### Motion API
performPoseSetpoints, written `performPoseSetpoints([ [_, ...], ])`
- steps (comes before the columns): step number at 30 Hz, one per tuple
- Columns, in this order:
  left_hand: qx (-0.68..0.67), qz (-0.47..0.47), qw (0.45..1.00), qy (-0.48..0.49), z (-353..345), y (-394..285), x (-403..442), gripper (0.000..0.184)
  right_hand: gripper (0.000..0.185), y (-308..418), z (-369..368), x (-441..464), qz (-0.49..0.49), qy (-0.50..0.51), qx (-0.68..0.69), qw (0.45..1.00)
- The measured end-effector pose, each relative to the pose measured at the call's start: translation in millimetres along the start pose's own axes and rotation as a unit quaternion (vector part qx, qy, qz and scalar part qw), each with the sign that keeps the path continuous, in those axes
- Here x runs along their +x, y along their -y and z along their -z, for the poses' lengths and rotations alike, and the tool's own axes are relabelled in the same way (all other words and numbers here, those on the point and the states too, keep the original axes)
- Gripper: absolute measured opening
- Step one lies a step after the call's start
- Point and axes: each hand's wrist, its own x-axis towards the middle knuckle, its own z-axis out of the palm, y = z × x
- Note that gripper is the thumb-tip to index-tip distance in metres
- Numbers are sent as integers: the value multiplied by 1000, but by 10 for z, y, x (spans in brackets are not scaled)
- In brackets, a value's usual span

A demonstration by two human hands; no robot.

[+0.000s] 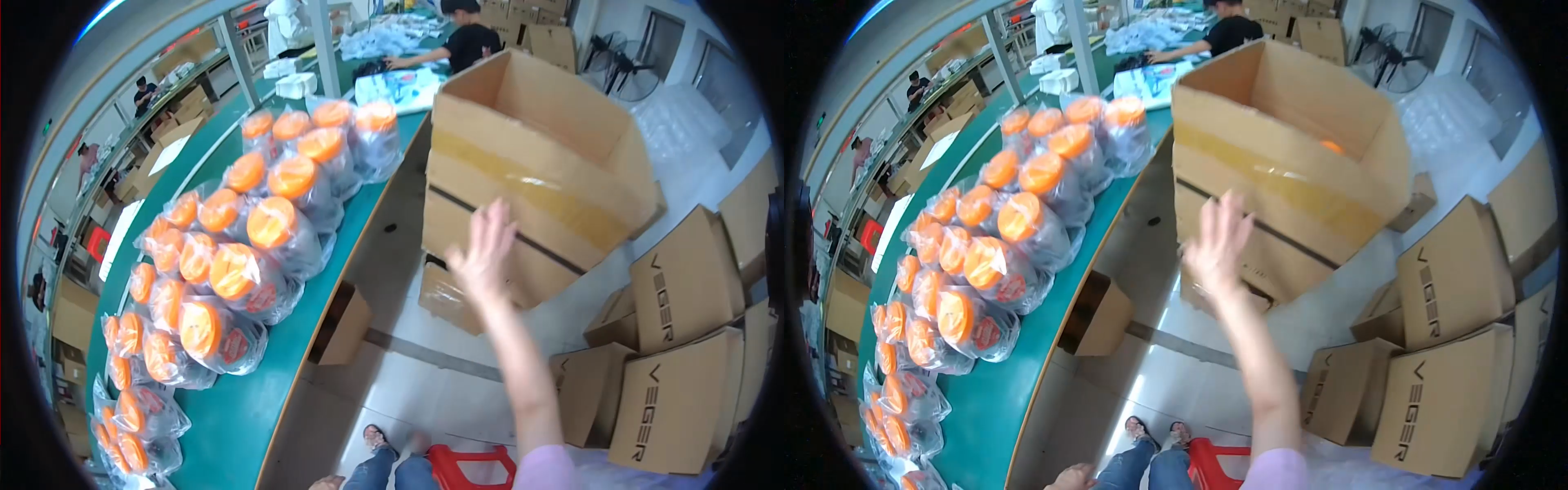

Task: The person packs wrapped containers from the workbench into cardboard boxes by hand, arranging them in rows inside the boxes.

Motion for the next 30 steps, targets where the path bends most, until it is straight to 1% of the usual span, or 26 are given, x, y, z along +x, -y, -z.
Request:
performPoseSetpoints([
  [1,-3,14,1000,-5,-18,39,-106,39,81,-358,265,425,21,-31,-157,987],
  [2,-8,29,999,-11,-68,93,-208,40,89,-636,524,788,4,-12,-225,974],
  [4,-18,66,997,-17,-142,151,-412,43,94,-1079,967,1317,-86,135,-279,947],
  [5,-25,87,996,-19,-138,106,-531,45,93,-1221,1122,1474,-215,267,-144,928],
  [7,32,67,995,-62,-52,29,-700,43,91,-1208,1210,1591,-178,235,-189,937],
  [8,70,36,989,-127,-49,5,-752,37,90,-1170,1226,1542,-143,206,-231,940],
  [10,35,38,979,-200,-197,37,-796,30,88,-1091,1308,1272,-69,158,-313,934],
  [11,4,47,985,-166,36,-145,-884,36,80,-997,1358,1143,-24,71,-246,966],
  [13,-24,52,991,-120,58,-264,-1032,44,68,-689,1454,666,-11,60,-44,997],
  [14,-38,27,988,-148,-110,-177,-1019,40,62,-523,1445,282,-44,66,151,985],
  [15,-49,-11,983,-175,-221,-133,-970,37,53,-316,1367,-305,-189,59,398,896],
  [16,-206,20,977,-45,-306,-148,-981,39,53,-333,1412,-952,-204,45,358,910],
  [17,-335,52,935,99,-275,-197,-882,40,58,-119,1360,-1628,-213,131,299,921],
  [18,-298,15,945,131,-114,-404,-658,40,63,51,1526,-2269,-233,216,240,917],
  [19,-258,-10,955,146,6,-574,-482,40,66,108,1695,-2811,-329,346,218,851],
  [20,-221,-29,963,154,122,-694,-353,41,69,291,1942,-3246,-419,460,210,754],
  [21,-171,-47,970,166,246,-850,-325,41,72,251,2566,-3705,-370,509,169,759],
  [22,-153,-45,975,158,318,-864,-362,41,74,72,2842,-3992,-413,502,162,743],
  [23,-140,-43,978,147,370,-821,-391,41,69,-185,3127,-4038,-412,447,94,788],
  [24,-129,-38,981,136,415,-795,-447,41,62,-460,3384,-4055,-369,209,-10,906],
  [25,-121,-33,984,126,446,-773,-497,41,63,-712,3967,-3414,-375,206,-94,899],
  [26,-116,-29,986,112,474,-769,-506,41,66,-1143,4308,-3382,-426,135,-158,881],
  [27,-114,-25,988,97,492,-778,-497,41,68,-1359,4882,-2864,-511,176,-232,809],
  [28,-114,-20,990,81,492,-792,-485,41,72,-1823,5146,-3067,-412,117,-435,792],
  [29,-117,-12,991,63,475,-791,-480,41,76,-2065,5573,-2824,-410,128,-492,757],
  [30,-121,1,992,48,434,-911,-542,41,78,-2246,5790,-2716,-394,125,-596,689],
])
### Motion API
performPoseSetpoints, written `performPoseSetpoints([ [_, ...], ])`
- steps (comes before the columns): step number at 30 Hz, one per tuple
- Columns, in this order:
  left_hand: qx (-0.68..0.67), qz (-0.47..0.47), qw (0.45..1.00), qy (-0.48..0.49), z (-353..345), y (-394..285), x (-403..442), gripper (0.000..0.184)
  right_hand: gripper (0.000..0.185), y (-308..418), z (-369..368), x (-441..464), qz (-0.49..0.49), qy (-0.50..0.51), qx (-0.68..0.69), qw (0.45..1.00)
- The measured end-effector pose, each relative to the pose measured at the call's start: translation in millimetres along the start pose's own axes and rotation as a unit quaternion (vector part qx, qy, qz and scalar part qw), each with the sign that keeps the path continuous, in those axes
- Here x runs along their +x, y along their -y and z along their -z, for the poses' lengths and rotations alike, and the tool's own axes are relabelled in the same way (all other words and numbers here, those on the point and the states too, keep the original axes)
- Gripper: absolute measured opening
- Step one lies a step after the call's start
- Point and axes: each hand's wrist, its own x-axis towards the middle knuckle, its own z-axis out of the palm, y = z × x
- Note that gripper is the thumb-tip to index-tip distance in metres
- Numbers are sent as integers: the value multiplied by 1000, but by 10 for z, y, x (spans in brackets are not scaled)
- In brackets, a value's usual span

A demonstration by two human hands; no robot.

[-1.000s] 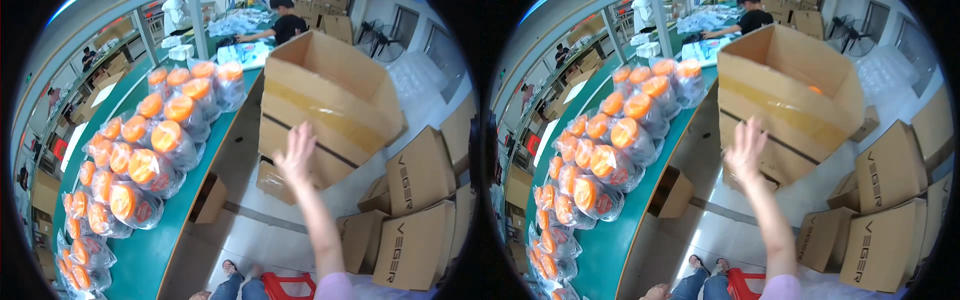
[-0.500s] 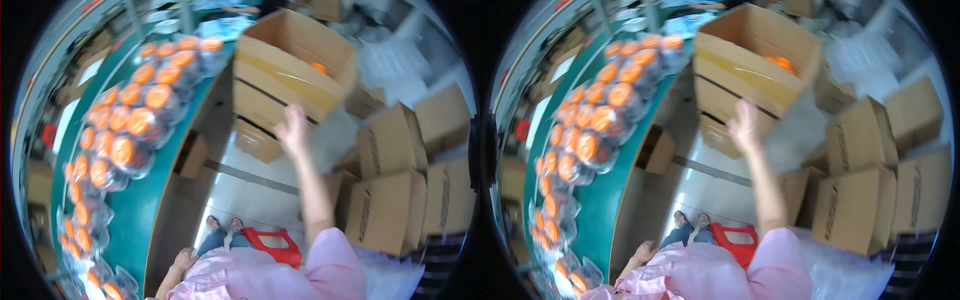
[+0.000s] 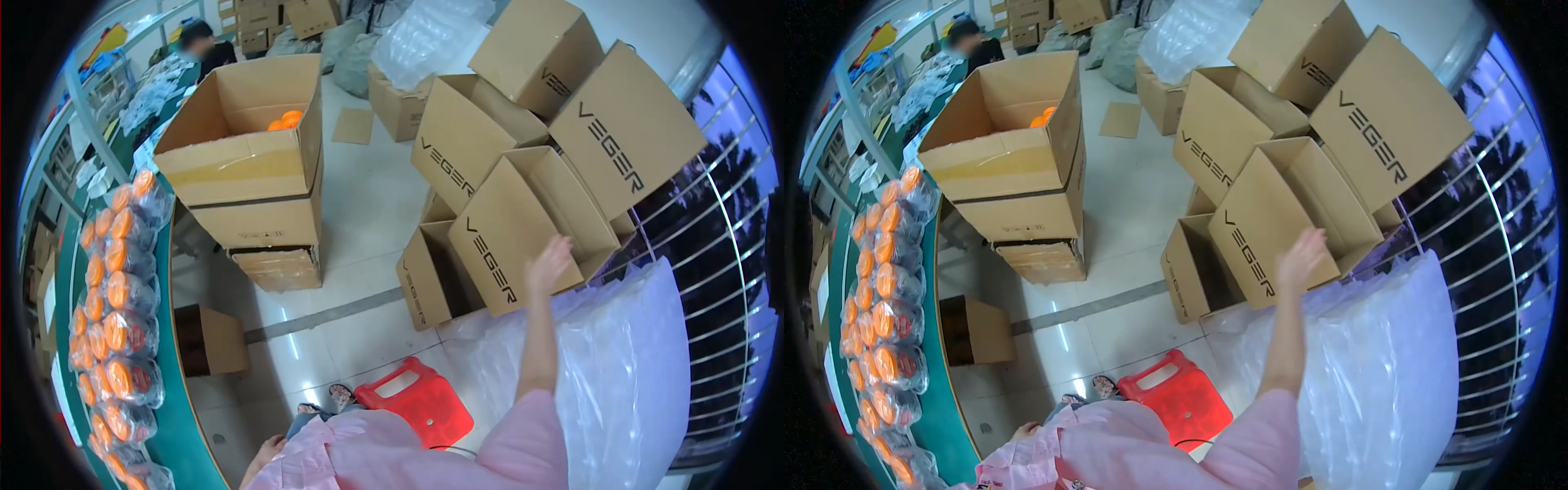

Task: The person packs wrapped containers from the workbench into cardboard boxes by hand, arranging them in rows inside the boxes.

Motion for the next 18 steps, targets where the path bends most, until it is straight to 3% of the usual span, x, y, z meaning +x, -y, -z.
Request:
performPoseSetpoints([
  [2,46,14,999,-2,-44,168,117,42,73,-455,-347,382,-82,145,57,984],
  [3,-7,31,999,-4,-44,101,43,42,73,-494,-329,515,-66,157,58,984],
  [5,-16,67,997,-33,-38,-102,-106,43,56,-469,-115,723,-40,401,74,912],
  [7,-17,68,997,-35,-94,35,-57,43,34,-123,-158,483,130,421,84,894],
  [8,-23,79,996,-34,-151,99,-31,43,22,229,33,272,131,386,63,911],
  [10,-50,63,996,-27,-205,224,-11,45,20,446,294,-200,167,320,132,923],
  [12,-34,72,996,-46,-161,17,-182,45,19,439,1066,-612,198,298,176,917],
  [14,-83,99,988,-83,-213,-59,-351,45,19,129,1505,-941,333,252,151,896],
  [18,-103,122,982,-96,-386,258,-430,44,20,300,2206,-1032,432,300,274,805],
])
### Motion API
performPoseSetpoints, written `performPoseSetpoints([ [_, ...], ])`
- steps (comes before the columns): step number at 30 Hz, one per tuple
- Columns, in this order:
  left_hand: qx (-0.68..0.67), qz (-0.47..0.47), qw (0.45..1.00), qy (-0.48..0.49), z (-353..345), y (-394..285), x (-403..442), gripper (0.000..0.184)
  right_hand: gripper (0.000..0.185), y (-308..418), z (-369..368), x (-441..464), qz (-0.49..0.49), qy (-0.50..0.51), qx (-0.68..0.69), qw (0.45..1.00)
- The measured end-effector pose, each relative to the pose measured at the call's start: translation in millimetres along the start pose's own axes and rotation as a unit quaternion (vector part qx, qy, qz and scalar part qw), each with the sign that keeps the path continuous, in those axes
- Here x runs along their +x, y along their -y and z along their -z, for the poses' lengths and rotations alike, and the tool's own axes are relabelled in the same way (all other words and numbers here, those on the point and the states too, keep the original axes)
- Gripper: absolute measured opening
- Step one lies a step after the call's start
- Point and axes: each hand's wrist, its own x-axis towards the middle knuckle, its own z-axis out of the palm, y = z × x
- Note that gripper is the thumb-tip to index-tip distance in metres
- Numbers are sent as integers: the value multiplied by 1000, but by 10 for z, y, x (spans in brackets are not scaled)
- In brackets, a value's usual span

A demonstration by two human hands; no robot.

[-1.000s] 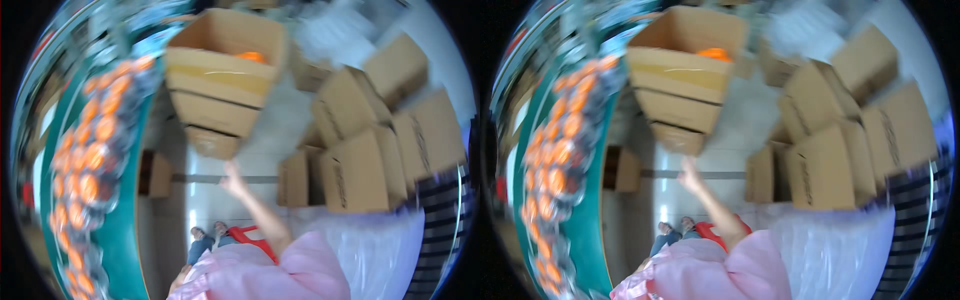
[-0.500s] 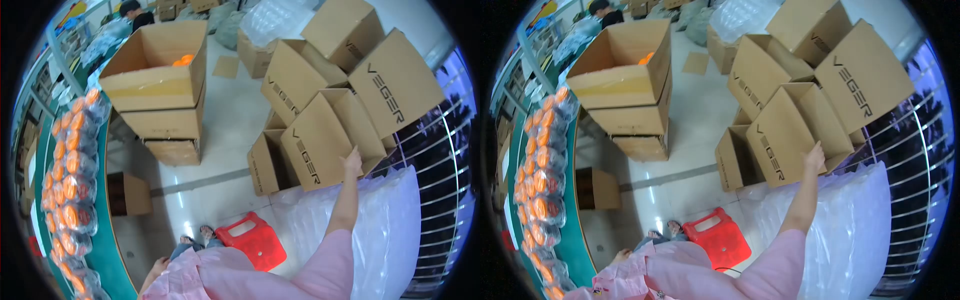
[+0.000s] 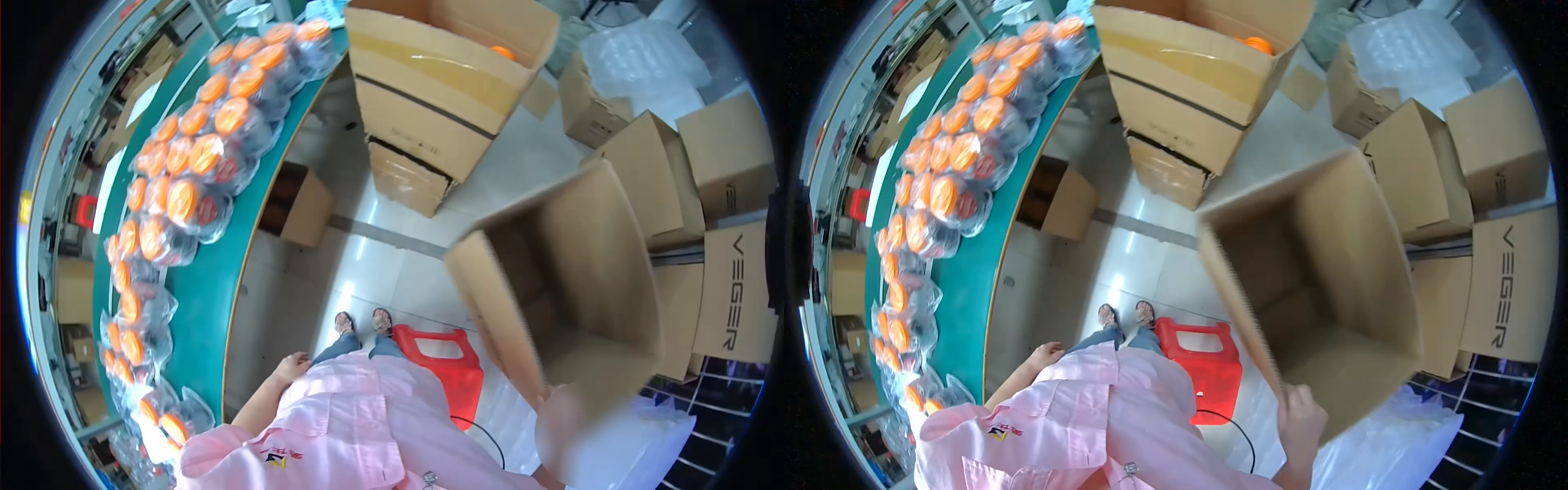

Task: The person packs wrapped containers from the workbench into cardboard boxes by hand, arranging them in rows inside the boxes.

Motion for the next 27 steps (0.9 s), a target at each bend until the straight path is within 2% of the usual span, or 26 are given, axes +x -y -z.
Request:
performPoseSetpoints([
  [4,-17,1,1000,2,-191,90,-65,42,17,306,-702,616,165,37,34,985],
  [7,-68,36,996,-50,-111,219,-281,41,19,566,-1789,1175,285,23,62,956],
  [10,-79,71,992,-67,-235,601,-457,41,18,979,-2951,1645,344,63,30,936],
  [12,-62,140,987,-46,-301,728,-638,41,18,1215,-3639,1925,365,137,0,921],
  [13,-79,154,983,-61,-345,795,-747,41,18,1312,-3937,2012,381,138,4,914],
  [15,-103,180,975,-82,-513,1006,-929,41,18,1442,-4491,2071,370,173,18,913],
  [17,-144,249,954,-84,-689,1235,-1105,41,19,1560,-4901,2063,355,211,33,910],
  [18,-139,265,952,-66,-717,1227,-1186,42,20,1582,-5027,2084,337,265,52,902],
  [19,-137,280,949,-53,-745,1194,-1239,42,18,1658,-5107,2070,170,355,127,911],
  [20,-144,295,942,-69,-778,1156,-1260,42,18,1601,-5309,1995,190,358,135,904],
  [21,-144,305,940,-54,-821,1094,-1291,44,17,1453,-5502,1872,336,179,293,877],
  [22,-146,313,938,-37,-837,1074,-1348,46,16,1435,-5627,1778,448,-12,433,782],
  [23,-156,322,933,-47,-844,1094,-1413,46,19,1532,-5598,1734,399,160,201,880],
  [24,-156,313,936,-37,-873,1104,-1450,47,23,1566,-5534,1734,313,309,-60,896],
  [25,-158,299,941,-25,-899,1108,-1448,48,23,1668,-5290,1787,325,303,-66,893],
  [27,-158,258,953,-5,-899,1089,-1390,50,42,1948,-4748,1949,260,371,-85,888],
])
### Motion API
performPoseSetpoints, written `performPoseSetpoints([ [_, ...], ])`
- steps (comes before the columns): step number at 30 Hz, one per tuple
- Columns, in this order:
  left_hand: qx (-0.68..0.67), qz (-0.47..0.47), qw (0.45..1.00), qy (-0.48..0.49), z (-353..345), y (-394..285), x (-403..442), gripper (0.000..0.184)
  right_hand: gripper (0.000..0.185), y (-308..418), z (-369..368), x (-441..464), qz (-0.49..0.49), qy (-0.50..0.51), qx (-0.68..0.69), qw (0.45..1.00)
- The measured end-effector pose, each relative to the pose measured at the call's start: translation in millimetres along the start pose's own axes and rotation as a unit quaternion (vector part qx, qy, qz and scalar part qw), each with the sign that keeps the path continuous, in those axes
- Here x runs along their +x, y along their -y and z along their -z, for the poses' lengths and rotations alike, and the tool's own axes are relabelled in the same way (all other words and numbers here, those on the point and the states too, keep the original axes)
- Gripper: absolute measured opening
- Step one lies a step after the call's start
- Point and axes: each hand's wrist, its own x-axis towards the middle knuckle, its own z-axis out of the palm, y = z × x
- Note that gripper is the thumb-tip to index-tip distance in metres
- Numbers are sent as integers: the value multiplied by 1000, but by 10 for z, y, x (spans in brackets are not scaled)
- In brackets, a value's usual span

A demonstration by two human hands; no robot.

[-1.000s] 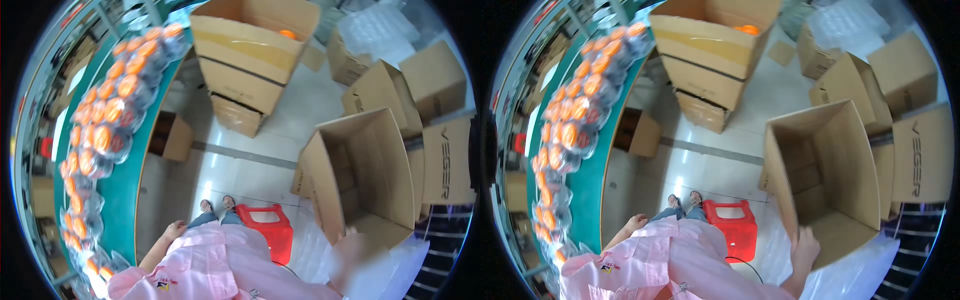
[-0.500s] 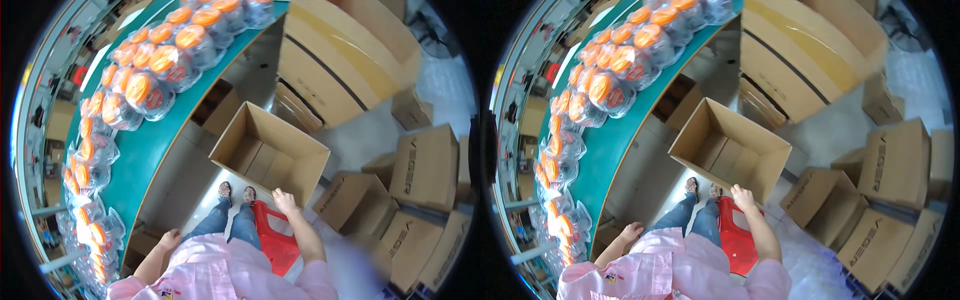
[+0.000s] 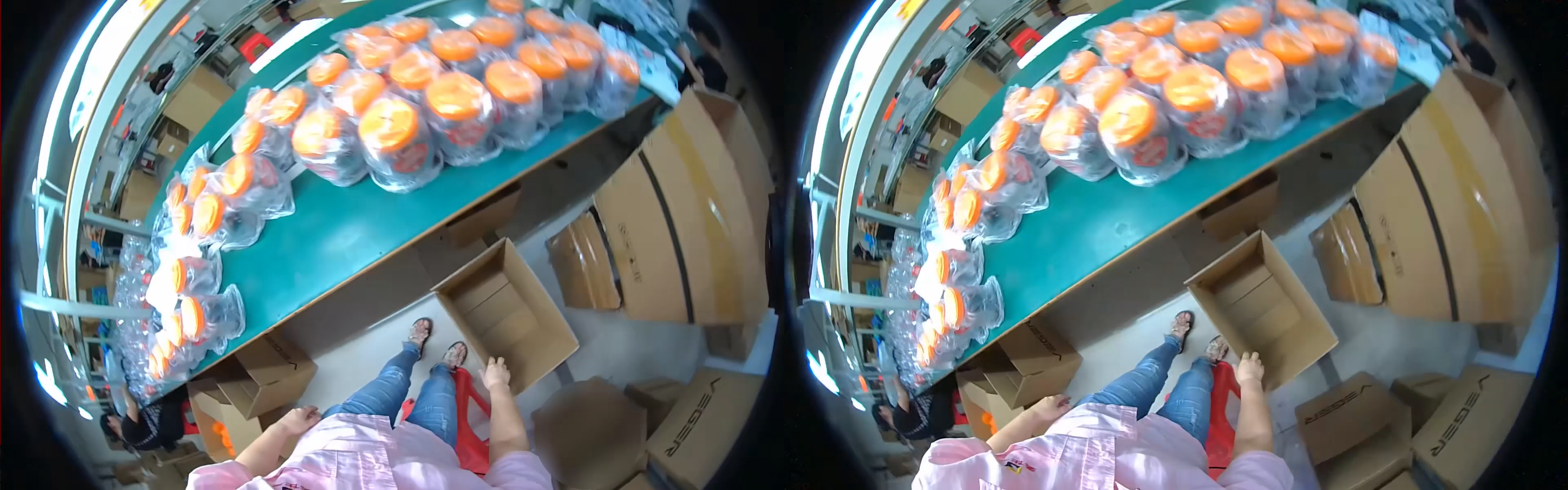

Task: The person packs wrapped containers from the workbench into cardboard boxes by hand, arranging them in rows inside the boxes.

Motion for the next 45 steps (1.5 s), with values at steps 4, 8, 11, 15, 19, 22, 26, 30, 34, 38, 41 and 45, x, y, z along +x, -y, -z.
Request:
performPoseSetpoints([
  [4,28,-68,997,-13,712,-397,-56,49,52,644,1355,-18,203,-290,126,927],
  [8,-79,-271,921,-268,1836,-1094,-100,44,52,1767,3410,-360,421,-417,167,788],
  [11,-36,-418,797,-433,2732,-1677,-33,44,63,2398,4325,-300,459,-403,49,790],
  [15,132,-408,731,-531,3699,-2309,352,68,76,2996,4936,-13,406,-347,-196,822],
  [19,238,-406,699,-538,4254,-2719,829,79,85,3264,5092,205,387,-252,-250,851],
  [22,258,-379,734,-501,4388,-2830,920,85,93,3347,5080,334,363,-219,-286,859],
  [26,205,-386,789,-432,4421,-2788,858,90,93,3376,4952,113,328,-235,-299,865],
  [30,215,-400,788,-416,4269,-2545,656,89,93,3247,4723,-106,329,-243,-133,903],
  [34,113,-409,801,-423,3810,-1785,374,86,92,3320,4427,-451,333,-242,-81,908],
  [38,-20,-331,825,-457,3262,-1306,159,81,90,3418,4134,-552,319,-193,-9,928],
  [41,-100,-168,833,-517,2969,-1234,171,82,86,3590,3967,-632,318,-237,-66,915],
  [45,-76,-204,782,-584,2858,-1154,348,86,85,3674,3977,-813,378,-238,-110,888],
])
